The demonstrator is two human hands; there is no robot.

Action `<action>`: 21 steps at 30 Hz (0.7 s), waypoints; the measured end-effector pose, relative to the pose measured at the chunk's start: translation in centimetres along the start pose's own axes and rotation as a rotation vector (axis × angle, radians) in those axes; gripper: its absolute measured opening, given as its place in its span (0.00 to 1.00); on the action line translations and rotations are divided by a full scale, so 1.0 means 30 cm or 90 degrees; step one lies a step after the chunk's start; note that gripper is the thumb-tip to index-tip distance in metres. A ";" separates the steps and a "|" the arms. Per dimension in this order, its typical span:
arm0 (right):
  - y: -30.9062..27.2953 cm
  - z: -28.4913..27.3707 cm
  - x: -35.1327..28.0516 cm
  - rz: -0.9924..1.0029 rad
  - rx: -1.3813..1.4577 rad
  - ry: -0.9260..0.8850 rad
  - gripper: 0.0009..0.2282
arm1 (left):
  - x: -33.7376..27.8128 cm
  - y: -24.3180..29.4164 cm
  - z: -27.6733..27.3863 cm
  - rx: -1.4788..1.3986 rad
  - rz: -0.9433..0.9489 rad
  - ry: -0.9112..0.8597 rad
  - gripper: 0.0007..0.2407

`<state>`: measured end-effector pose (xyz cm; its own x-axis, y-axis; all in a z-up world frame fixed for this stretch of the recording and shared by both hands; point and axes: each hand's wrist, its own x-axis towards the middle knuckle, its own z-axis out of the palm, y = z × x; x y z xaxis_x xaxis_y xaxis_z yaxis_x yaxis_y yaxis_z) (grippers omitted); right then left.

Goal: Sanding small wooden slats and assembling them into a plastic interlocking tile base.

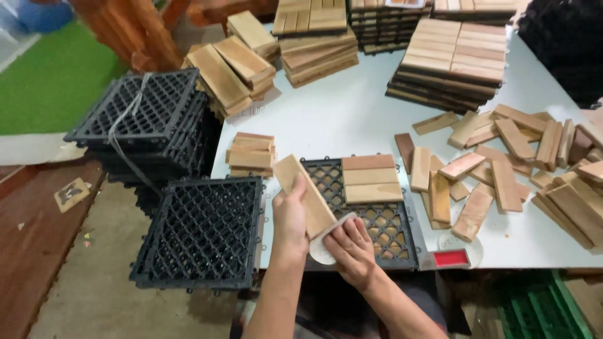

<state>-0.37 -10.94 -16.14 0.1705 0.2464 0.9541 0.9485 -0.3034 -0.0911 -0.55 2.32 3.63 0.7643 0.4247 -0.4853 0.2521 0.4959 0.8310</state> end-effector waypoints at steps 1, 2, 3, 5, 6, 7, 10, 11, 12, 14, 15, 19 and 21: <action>0.035 -0.007 0.020 -0.016 0.004 0.006 0.17 | 0.012 0.023 -0.003 -0.009 0.015 -0.001 0.15; 0.067 -0.011 0.036 0.060 -0.030 0.005 0.17 | 0.025 0.042 -0.010 0.018 0.001 -0.003 0.14; 0.028 -0.041 0.005 0.160 -0.059 -0.007 0.22 | 0.005 0.016 -0.052 0.055 -0.034 0.006 0.14; 0.069 -0.025 -0.048 0.204 -0.104 -0.066 0.19 | 0.011 -0.020 -0.071 -0.042 -0.007 0.017 0.16; 0.100 -0.019 -0.065 0.241 -0.158 -0.120 0.18 | 0.020 -0.028 -0.070 -0.139 0.027 0.017 0.20; 0.109 -0.016 -0.093 0.234 -0.152 -0.117 0.18 | 0.044 -0.039 -0.069 -0.143 0.035 0.021 0.20; 0.058 -0.085 -0.098 0.279 -0.243 -0.496 0.26 | 0.092 -0.116 -0.071 -0.171 0.032 -0.094 0.16; 0.059 -0.103 -0.011 0.412 -0.120 -0.599 0.25 | 0.129 -0.132 -0.070 -0.159 0.062 -0.088 0.16; 0.056 -0.121 0.074 0.544 0.009 -0.693 0.25 | 0.166 -0.150 -0.070 -0.147 0.092 -0.081 0.16; 0.050 -0.142 0.182 0.612 0.211 -0.428 0.25 | 0.120 -0.135 -0.046 -0.149 0.119 -0.089 0.16; 0.041 -0.162 0.229 0.661 0.393 -0.147 0.26 | 0.094 -0.137 -0.031 -0.148 0.137 -0.100 0.16; 0.022 -0.160 0.230 0.576 0.412 0.033 0.45 | 0.063 -0.188 -0.007 -0.193 0.128 -0.119 0.17; 0.040 -0.161 0.239 0.587 0.352 0.106 0.33 | 0.033 -0.192 -0.004 -0.206 0.132 -0.164 0.17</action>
<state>0.70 -13.98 -8.04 0.8799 -0.0048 0.4752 0.4697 0.1596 -0.8683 -1.30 -0.02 -1.66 0.9121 0.3581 -0.1996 -0.0889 0.6480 0.7564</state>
